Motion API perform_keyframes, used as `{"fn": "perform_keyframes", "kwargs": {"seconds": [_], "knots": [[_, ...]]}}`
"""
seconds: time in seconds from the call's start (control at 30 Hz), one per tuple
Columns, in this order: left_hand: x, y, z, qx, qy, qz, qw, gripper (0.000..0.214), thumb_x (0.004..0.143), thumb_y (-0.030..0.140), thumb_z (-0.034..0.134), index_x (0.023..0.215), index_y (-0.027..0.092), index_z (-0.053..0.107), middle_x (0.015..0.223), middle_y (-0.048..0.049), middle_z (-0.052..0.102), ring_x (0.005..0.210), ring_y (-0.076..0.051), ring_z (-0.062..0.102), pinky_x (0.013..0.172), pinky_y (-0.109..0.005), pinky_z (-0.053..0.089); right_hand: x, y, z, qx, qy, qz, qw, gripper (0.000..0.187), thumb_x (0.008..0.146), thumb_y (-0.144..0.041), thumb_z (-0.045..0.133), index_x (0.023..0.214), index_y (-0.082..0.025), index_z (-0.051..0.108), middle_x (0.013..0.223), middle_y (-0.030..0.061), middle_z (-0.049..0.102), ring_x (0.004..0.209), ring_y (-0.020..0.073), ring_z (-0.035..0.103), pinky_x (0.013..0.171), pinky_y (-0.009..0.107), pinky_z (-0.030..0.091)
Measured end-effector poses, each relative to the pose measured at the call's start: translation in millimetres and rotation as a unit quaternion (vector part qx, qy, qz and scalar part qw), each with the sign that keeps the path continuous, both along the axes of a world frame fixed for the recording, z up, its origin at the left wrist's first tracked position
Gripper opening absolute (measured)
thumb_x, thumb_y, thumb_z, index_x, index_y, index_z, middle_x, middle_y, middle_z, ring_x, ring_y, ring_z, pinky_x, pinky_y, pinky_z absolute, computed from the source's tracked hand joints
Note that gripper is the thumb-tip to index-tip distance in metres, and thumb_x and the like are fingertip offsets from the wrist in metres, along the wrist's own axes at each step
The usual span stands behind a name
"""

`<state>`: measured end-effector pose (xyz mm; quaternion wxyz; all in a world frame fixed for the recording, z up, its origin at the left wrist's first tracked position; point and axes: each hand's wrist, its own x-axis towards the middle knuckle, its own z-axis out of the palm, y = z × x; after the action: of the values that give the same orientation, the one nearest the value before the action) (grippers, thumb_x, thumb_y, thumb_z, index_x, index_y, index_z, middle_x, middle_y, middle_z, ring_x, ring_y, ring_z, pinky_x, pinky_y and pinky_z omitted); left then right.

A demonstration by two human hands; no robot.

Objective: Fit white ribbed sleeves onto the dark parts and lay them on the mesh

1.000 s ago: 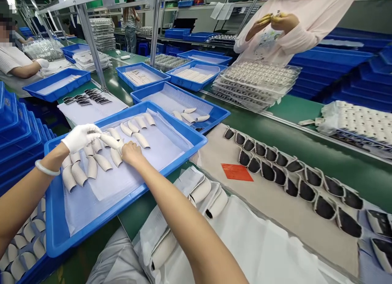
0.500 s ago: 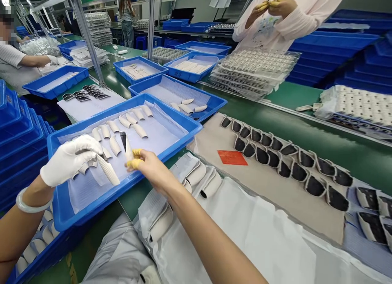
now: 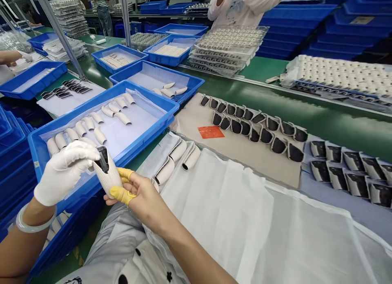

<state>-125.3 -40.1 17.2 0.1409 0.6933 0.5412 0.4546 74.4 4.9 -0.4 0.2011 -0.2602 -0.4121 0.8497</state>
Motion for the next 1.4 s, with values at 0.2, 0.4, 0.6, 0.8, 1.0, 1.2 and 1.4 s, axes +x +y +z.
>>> {"fn": "perform_keyframes", "kwargs": {"seconds": [0.2,0.4,0.6,0.8,1.0,1.2,1.4], "knots": [[39.7,-7.5,-9.7,-0.149,-0.093,0.107,0.979,0.087,0.064,0.04,0.077,0.139,0.022,0.037,0.144,-0.0133,0.039,0.131,-0.034,0.039,0.105,-0.049,0.039,1.5,-15.2,-2.1,0.032,0.008,-0.085,0.996,0.046,0.065,-0.028,0.081,0.104,-0.019,0.058,0.086,-0.0001,0.066,0.071,0.0116,0.063,0.069,0.025,0.054],[57.3,-0.4,-14.9,-0.148,-0.203,0.139,0.958,0.041,0.081,0.04,0.062,0.116,0.02,0.062,0.123,-0.0073,0.063,0.116,-0.025,0.057,0.101,-0.037,0.046,8.1,-26.0,-0.7,0.04,-0.059,-0.116,0.991,0.04,0.068,-0.033,0.078,0.099,-0.021,0.056,0.077,-0.0005,0.064,0.068,0.0138,0.061,0.06,0.026,0.051],[55.6,4.1,-21.2,-0.091,-0.199,0.119,0.968,0.031,0.089,0.039,0.052,0.108,0.02,0.068,0.113,-0.0042,0.07,0.108,-0.02,0.062,0.098,-0.03,0.047,16.0,-30.9,3.5,0.021,-0.044,-0.106,0.993,0.041,0.069,-0.042,0.075,0.096,-0.02,0.053,0.074,-0.0008,0.063,0.054,0.0092,0.056,0.056,0.026,0.05],[51.4,2.5,-23.5,-0.095,-0.201,0.105,0.969,0.033,0.09,0.039,0.049,0.111,0.02,0.067,0.117,-0.0055,0.067,0.113,-0.021,0.059,0.101,-0.032,0.045,18.2,-34.5,-1.9,0.034,-0.048,-0.117,0.991,0.035,0.073,-0.04,0.07,0.097,-0.02,0.053,0.072,-0.001,0.062,0.055,0.0104,0.057,0.052,0.024,0.046],[61.5,-2.4,-7.9,-0.218,-0.174,0.024,0.96,0.092,0.058,0.051,0.079,0.138,0.023,0.043,0.129,-0.0139,0.057,0.116,-0.036,0.055,0.092,-0.045,0.052,16.5,-40.3,-0.3,0.178,-0.131,-0.189,0.957,0.027,0.073,-0.028,0.069,0.096,-0.022,0.055,0.075,0.002,0.065,0.064,0.0156,0.058,0.058,0.029,0.049],[72.7,8.7,-1.3,-0.197,-0.148,0.121,0.962,0.045,0.078,0.044,0.064,0.118,0.022,0.062,0.123,-0.0079,0.063,0.117,-0.029,0.056,0.1,-0.041,0.046,18.0,-43.6,-2.9,0.233,-0.139,-0.211,0.939,0.028,0.075,-0.023,0.067,0.1,-0.024,0.055,0.077,0.0011,0.066,0.062,0.0149,0.057,0.058,0.028,0.05],[61.2,12.4,-16.7,-0.104,-0.192,0.095,0.971,0.031,0.091,0.038,0.047,0.107,0.022,0.069,0.112,-0.0039,0.069,0.107,-0.02,0.061,0.097,-0.03,0.047,27.4,-40.1,-4.9,0.056,-0.045,-0.152,0.986,0.029,0.075,-0.037,0.07,0.096,-0.022,0.055,0.076,0.0015,0.066,0.057,0.0123,0.058,0.056,0.026,0.048]]}}
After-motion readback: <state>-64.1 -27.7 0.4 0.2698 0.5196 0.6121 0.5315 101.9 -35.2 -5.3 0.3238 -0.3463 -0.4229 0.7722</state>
